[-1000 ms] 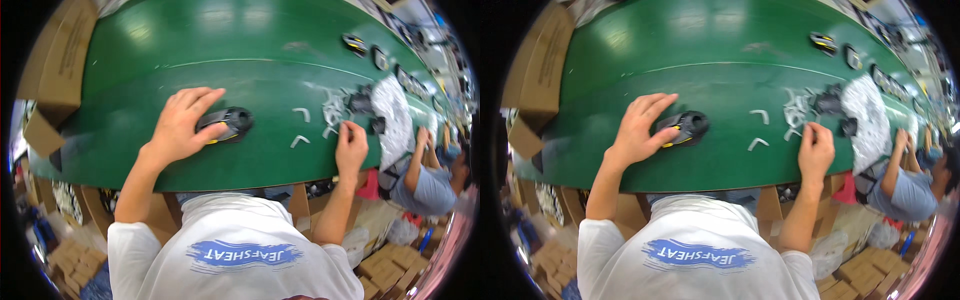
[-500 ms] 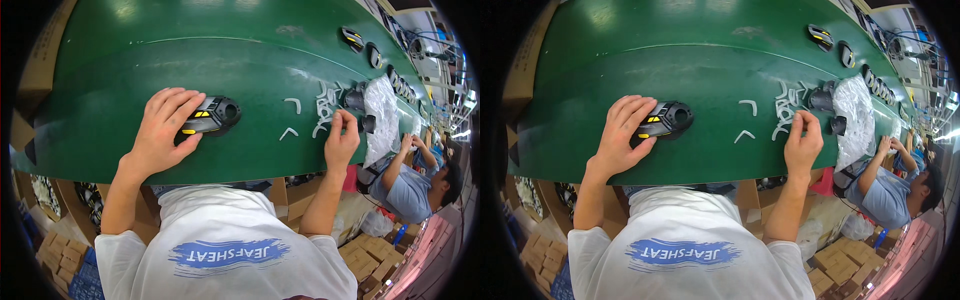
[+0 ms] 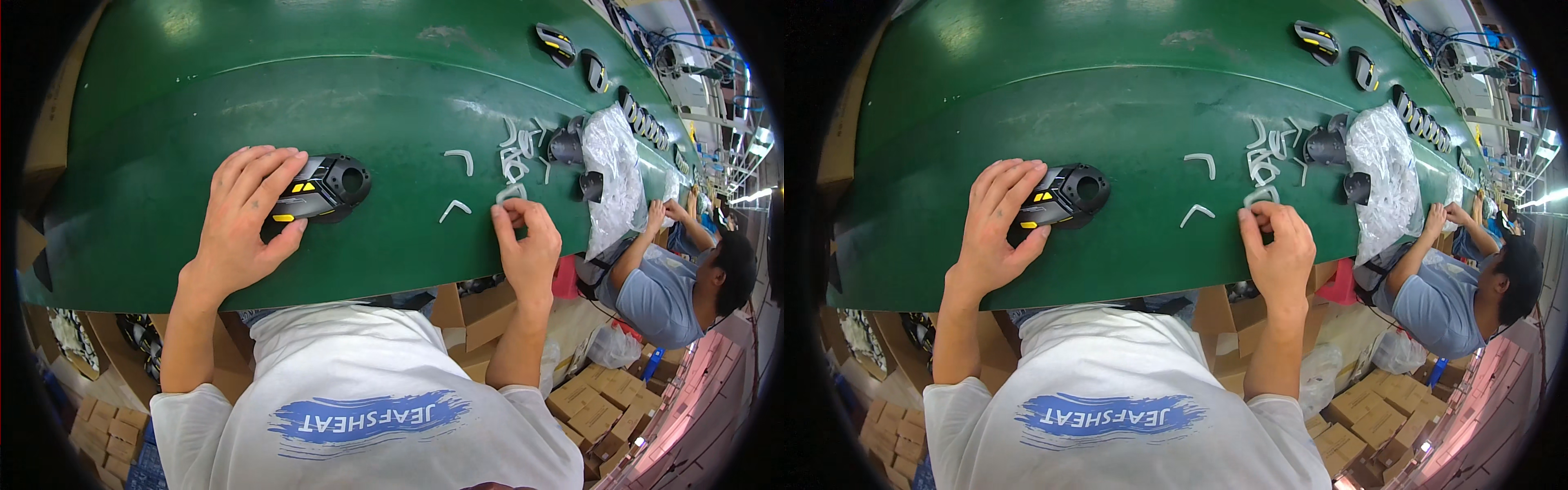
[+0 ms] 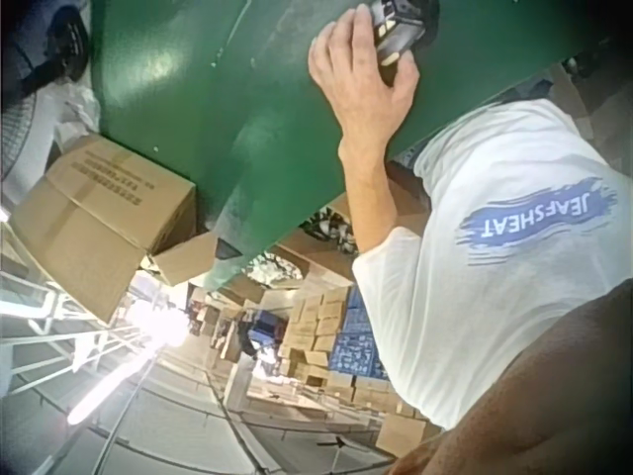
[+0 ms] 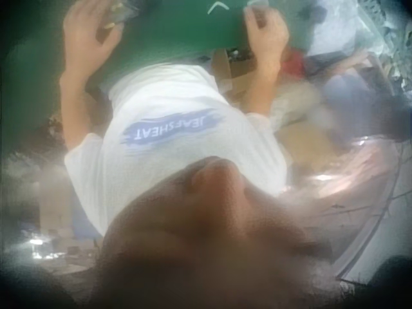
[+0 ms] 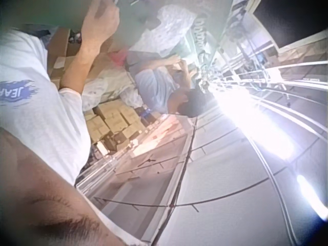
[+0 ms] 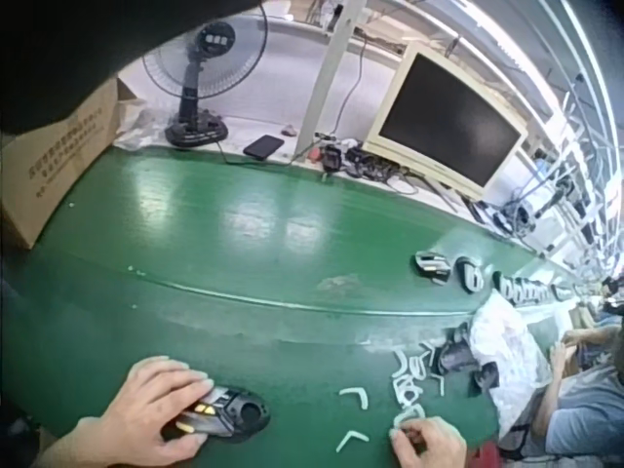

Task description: The person assembles computer mice by hand, fitting internal components and plastic parts into mouse shells on a production line.

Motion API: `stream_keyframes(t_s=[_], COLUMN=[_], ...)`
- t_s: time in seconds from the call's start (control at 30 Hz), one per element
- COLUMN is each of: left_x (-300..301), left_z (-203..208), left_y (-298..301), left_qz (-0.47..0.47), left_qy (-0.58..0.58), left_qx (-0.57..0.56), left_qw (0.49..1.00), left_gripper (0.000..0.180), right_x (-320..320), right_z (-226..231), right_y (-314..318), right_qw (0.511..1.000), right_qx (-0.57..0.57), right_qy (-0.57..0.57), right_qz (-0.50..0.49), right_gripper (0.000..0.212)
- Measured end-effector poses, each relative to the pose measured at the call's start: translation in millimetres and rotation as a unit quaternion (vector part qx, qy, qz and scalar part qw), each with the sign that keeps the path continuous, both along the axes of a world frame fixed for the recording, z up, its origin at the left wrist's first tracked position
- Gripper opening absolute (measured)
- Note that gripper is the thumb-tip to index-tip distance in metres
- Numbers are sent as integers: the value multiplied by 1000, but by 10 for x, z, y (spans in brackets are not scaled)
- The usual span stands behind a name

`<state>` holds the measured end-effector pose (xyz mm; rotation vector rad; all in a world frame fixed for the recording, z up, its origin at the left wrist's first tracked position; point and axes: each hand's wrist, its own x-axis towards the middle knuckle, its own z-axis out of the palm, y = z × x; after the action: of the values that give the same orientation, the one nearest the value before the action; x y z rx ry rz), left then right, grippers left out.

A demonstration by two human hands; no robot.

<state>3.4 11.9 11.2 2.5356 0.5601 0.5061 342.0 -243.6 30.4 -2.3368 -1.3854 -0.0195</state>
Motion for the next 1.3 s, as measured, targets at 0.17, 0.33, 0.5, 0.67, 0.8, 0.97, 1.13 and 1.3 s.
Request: stream_keyframes(t_s=[0.17, 0.33, 0.5, 0.67, 0.8, 0.97, 1.13, 1.3], left_x=[-109, -38, -81, -93, -37, 127, 111, 117], left_z=[-9, -5, -96, -101, -21, -114, -113, -126], left_y=[-24, 44, 66, 77, 2, -125, -109, -82], left_qz=[-13, -16, -19, -26, -1, 48, 37, 24], left_qy=[-17, -14, -43, -60, -45, -20, -27, -14], left_qx=[-18, -18, -43, -51, -65, -19, -40, -33], left_qw=[1000, 1000, 998, 997, 997, 998, 998, 999], left_gripper=[80, 80, 78, 78, 77, 80, 80, 79], right_x=[-169, -529, -819, -913, -988, -1049, -1069, -965], right_z=[-2, 109, 125, 116, 146, 67, -126, -135], right_y=[52, 351, 1079, 1479, 1523, 1403, 1190, 1155], right_qw=[981, 848, 899, 916, 931, 931, 925, 917], right_qx=[79, 108, 86, 96, 93, 89, 100, 65], right_qy=[176, 501, 351, 157, 42, 44, 47, -41], right_qz=[30, 132, 248, 357, 351, 350, 364, 392], right_gripper=[9, 9, 24, 21, 21, 28, 48, 41])
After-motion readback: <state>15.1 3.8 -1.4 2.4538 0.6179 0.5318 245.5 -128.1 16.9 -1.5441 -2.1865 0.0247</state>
